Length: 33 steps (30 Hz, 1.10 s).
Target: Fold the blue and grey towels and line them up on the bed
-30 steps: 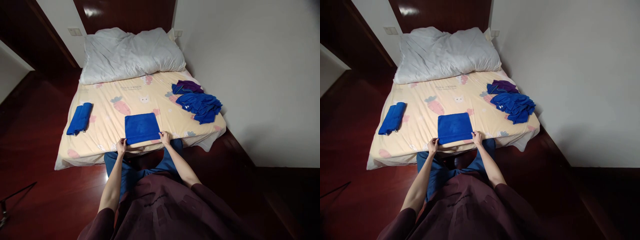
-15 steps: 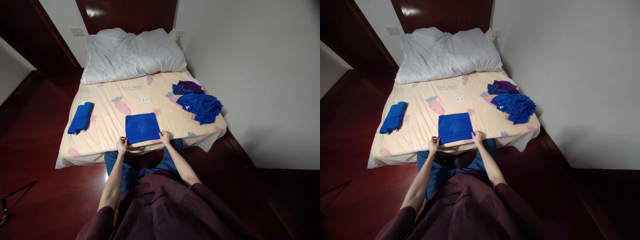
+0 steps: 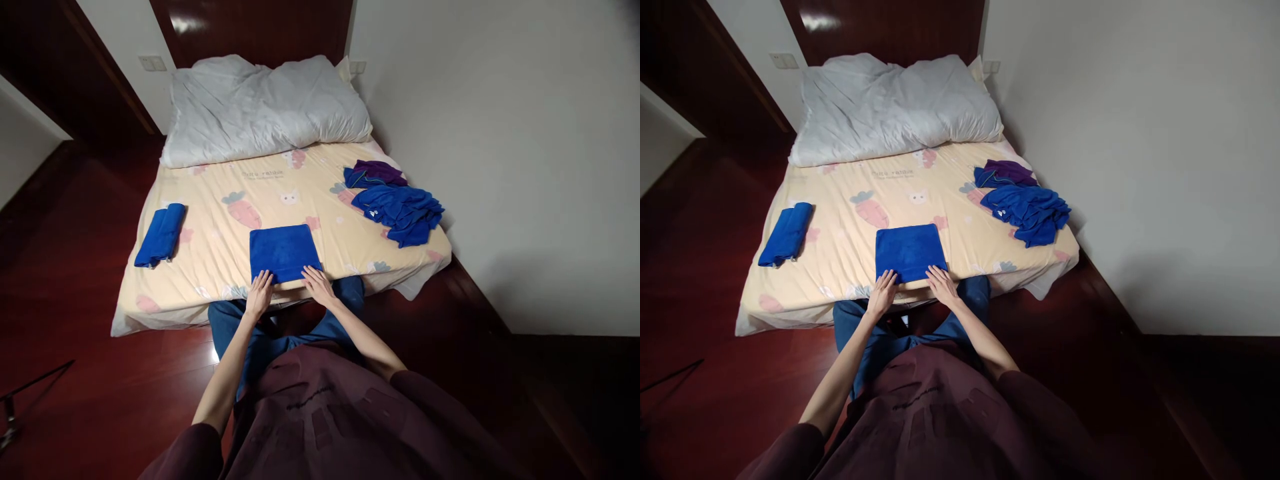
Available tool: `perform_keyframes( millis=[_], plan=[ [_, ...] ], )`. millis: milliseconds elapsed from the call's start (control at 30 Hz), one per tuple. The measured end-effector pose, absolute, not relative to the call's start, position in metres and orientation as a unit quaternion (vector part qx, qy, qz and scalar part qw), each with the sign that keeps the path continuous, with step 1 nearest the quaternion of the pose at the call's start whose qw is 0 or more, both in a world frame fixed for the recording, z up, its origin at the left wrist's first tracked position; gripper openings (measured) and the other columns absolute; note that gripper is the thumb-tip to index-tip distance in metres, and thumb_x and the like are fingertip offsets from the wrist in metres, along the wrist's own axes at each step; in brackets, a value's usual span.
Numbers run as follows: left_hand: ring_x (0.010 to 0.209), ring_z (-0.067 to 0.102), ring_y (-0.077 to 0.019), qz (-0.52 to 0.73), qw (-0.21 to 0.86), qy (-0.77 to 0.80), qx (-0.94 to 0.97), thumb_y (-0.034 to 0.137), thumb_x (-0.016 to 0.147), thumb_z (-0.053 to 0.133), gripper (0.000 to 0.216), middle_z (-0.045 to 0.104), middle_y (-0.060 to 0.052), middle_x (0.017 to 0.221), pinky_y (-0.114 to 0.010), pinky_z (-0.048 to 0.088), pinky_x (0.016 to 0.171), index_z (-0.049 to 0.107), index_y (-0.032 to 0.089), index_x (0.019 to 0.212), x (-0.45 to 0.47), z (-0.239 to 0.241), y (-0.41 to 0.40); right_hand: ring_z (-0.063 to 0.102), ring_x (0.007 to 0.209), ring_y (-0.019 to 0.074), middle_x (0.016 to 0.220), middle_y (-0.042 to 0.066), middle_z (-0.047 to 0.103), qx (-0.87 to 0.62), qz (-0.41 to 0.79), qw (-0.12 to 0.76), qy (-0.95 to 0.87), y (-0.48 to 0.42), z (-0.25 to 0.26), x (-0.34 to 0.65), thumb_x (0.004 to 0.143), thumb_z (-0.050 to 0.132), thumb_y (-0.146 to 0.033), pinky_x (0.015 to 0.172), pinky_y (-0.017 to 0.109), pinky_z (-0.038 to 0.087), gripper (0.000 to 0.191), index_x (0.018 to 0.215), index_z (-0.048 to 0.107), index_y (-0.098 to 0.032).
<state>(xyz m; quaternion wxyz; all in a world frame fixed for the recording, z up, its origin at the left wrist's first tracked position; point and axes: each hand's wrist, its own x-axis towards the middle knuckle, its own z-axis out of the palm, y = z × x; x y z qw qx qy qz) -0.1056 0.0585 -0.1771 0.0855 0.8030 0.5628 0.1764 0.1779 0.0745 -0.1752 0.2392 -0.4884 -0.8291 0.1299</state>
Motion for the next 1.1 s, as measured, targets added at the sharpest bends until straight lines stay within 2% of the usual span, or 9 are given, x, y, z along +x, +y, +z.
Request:
perform_keyframes(
  millis=[133, 267, 467, 600, 767, 1100],
  plan=[
    [0.154, 0.024, -0.0333, 0.135, 0.071, 0.620, 0.770, 0.023, 0.097, 0.039, 0.058, 0.035, -0.019, 0.162, -0.053, 0.027, 0.124, 0.043, 0.006, 0.152, -0.107, -0.186, 0.058, 0.035, 0.151, 0.0238, 0.159, 0.009, 0.043, -0.519, 0.120, 0.190, -0.825, 0.078, -0.186, 0.178, 0.104, 0.038, -0.026, 0.126, 0.048, 0.026, 0.047, 0.149, 0.052, -0.018],
    [0.153, 0.028, -0.0323, 0.121, 0.065, 0.638, 0.757, 0.018, 0.094, 0.038, 0.061, 0.035, -0.018, 0.162, -0.052, 0.025, 0.125, 0.041, 0.008, 0.155, -0.117, -0.191, 0.057, 0.034, 0.152, 0.0238, 0.160, 0.009, 0.041, -0.535, 0.098, 0.169, -0.822, 0.087, -0.192, 0.188, 0.101, 0.040, -0.018, 0.126, 0.050, 0.025, 0.051, 0.151, 0.049, -0.016],
    [0.151, 0.033, -0.0316, 0.110, 0.060, 0.656, 0.745, 0.010, 0.092, 0.036, 0.063, 0.039, -0.019, 0.159, -0.052, 0.025, 0.124, 0.041, 0.010, 0.155, -0.116, -0.194, 0.064, 0.041, 0.148, 0.0238, 0.155, 0.011, 0.047, -0.553, 0.095, 0.158, -0.813, 0.098, -0.191, 0.194, 0.096, 0.045, -0.014, 0.124, 0.049, 0.028, 0.053, 0.148, 0.052, -0.014],
    [0.147, 0.040, -0.0322, 0.078, 0.054, 0.661, 0.744, 0.005, 0.094, 0.029, 0.060, 0.045, -0.021, 0.155, -0.053, 0.028, 0.122, 0.047, 0.008, 0.151, -0.114, -0.189, 0.075, 0.045, 0.145, 0.0241, 0.151, 0.012, 0.053, -0.577, 0.095, 0.148, -0.797, 0.106, -0.191, 0.186, 0.091, 0.050, -0.011, 0.124, 0.051, 0.025, 0.053, 0.143, 0.057, -0.015],
    [0.141, 0.048, -0.0335, 0.037, 0.038, 0.647, 0.761, 0.005, 0.095, 0.028, 0.057, 0.051, -0.023, 0.149, -0.054, 0.032, 0.120, 0.053, 0.007, 0.146, -0.115, -0.179, 0.088, 0.050, 0.141, 0.0272, 0.145, 0.015, 0.059, -0.594, 0.099, 0.118, -0.789, 0.116, -0.191, 0.178, 0.088, 0.058, -0.014, 0.122, 0.053, 0.026, 0.053, 0.141, 0.058, -0.016],
    [0.142, 0.048, -0.0300, 0.018, 0.024, 0.619, 0.785, 0.003, 0.093, 0.032, 0.058, 0.052, -0.020, 0.149, -0.050, 0.032, 0.121, 0.053, 0.010, 0.146, -0.128, -0.177, 0.081, 0.052, 0.139, 0.0227, 0.145, 0.011, 0.059, -0.584, 0.106, 0.072, -0.801, 0.121, -0.184, 0.190, 0.094, 0.040, -0.004, 0.119, 0.047, 0.030, 0.052, 0.137, 0.063, -0.022]
  ],
)
